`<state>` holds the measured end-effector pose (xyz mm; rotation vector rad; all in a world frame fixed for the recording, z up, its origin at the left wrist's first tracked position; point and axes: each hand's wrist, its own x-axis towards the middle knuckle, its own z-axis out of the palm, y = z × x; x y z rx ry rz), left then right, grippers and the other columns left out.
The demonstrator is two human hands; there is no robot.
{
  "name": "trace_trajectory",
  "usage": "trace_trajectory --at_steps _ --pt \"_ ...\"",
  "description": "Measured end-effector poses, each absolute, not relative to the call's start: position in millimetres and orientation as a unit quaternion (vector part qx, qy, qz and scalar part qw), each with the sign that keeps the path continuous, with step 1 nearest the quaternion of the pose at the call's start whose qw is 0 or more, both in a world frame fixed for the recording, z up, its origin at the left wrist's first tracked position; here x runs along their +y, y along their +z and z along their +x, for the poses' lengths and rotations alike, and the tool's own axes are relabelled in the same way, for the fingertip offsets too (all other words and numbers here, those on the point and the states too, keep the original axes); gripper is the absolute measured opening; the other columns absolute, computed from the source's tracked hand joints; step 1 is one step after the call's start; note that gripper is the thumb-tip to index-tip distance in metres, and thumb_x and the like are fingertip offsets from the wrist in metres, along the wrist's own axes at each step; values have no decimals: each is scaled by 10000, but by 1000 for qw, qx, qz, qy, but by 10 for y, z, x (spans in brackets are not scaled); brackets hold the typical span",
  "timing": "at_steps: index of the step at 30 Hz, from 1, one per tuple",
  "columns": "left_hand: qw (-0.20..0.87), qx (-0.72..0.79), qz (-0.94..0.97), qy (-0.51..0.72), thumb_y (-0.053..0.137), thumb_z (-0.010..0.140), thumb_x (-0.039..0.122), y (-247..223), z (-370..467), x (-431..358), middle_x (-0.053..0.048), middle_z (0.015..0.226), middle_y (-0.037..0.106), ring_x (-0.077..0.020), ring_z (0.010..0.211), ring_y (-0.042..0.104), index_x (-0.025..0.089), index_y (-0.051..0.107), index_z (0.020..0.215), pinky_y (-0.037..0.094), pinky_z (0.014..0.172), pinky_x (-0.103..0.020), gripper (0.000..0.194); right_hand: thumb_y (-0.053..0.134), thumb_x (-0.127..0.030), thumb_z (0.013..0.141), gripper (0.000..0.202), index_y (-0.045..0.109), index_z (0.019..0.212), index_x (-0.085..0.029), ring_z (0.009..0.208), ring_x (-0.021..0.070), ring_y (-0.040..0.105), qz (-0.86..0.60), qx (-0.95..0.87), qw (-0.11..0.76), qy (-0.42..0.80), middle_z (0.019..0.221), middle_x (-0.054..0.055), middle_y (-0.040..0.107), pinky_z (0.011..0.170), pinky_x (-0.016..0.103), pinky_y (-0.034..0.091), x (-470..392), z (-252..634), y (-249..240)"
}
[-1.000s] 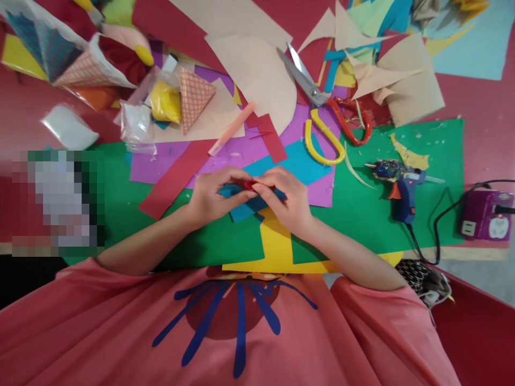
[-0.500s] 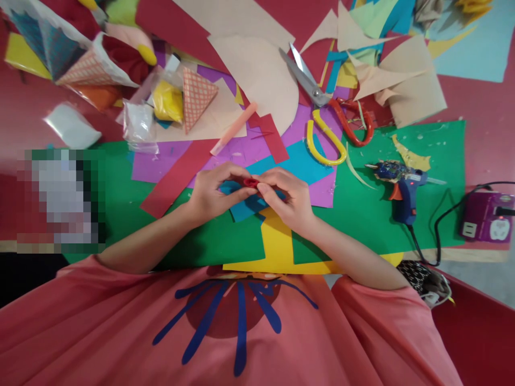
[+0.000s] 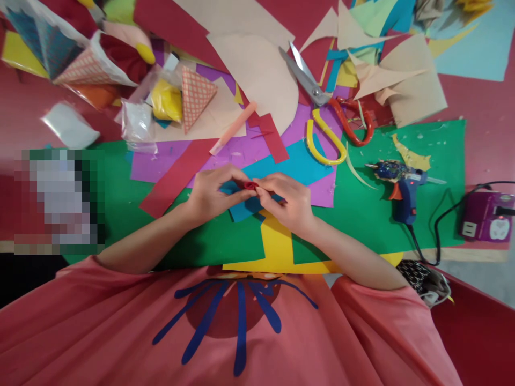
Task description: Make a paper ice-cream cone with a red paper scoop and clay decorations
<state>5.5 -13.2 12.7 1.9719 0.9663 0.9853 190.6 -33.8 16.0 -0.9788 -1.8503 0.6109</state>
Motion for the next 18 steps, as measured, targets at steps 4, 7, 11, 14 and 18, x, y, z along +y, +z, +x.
trace_trajectory --at_steps 4,7,11,14,18 --pt "345 360 776 387 623 908 464 135 51 -128 21 667 707 -60 578 657 163 599 768 481 545 -132 333 596 -170 906 111 654 829 -225 726 128 727 -391 -754 470 240 764 12 754 618 231 581 -337 1902 142" --pt "332 351 782 393 637 910 413 134 50 -130 25 671 713 -57 572 658 168 586 769 476 541 -128 287 598 -166 901 126 647 804 -230 716 131 729 -395 -756 465 236 764 7 756 612 236 588 -336 1899 142" --pt "327 354 783 393 654 903 381 135 44 -129 26 684 716 -63 591 670 175 595 794 494 562 -133 241 601 -159 900 113 671 836 -220 735 133 733 -403 -749 462 250 789 18 768 646 237 599 -333 1898 163" --pt "329 360 781 390 674 887 385 146 31 -120 5 755 737 -85 659 700 178 626 870 535 620 -157 214 587 -216 921 119 702 954 -223 806 143 741 -437 -720 444 305 887 34 778 681 250 612 -339 1906 187" --pt "312 366 787 386 666 892 383 160 11 -101 -28 863 758 -105 739 721 173 646 956 561 681 -185 220 598 -314 924 241 676 1137 -232 837 151 739 -463 -669 429 393 999 48 758 725 279 627 -355 1926 190"
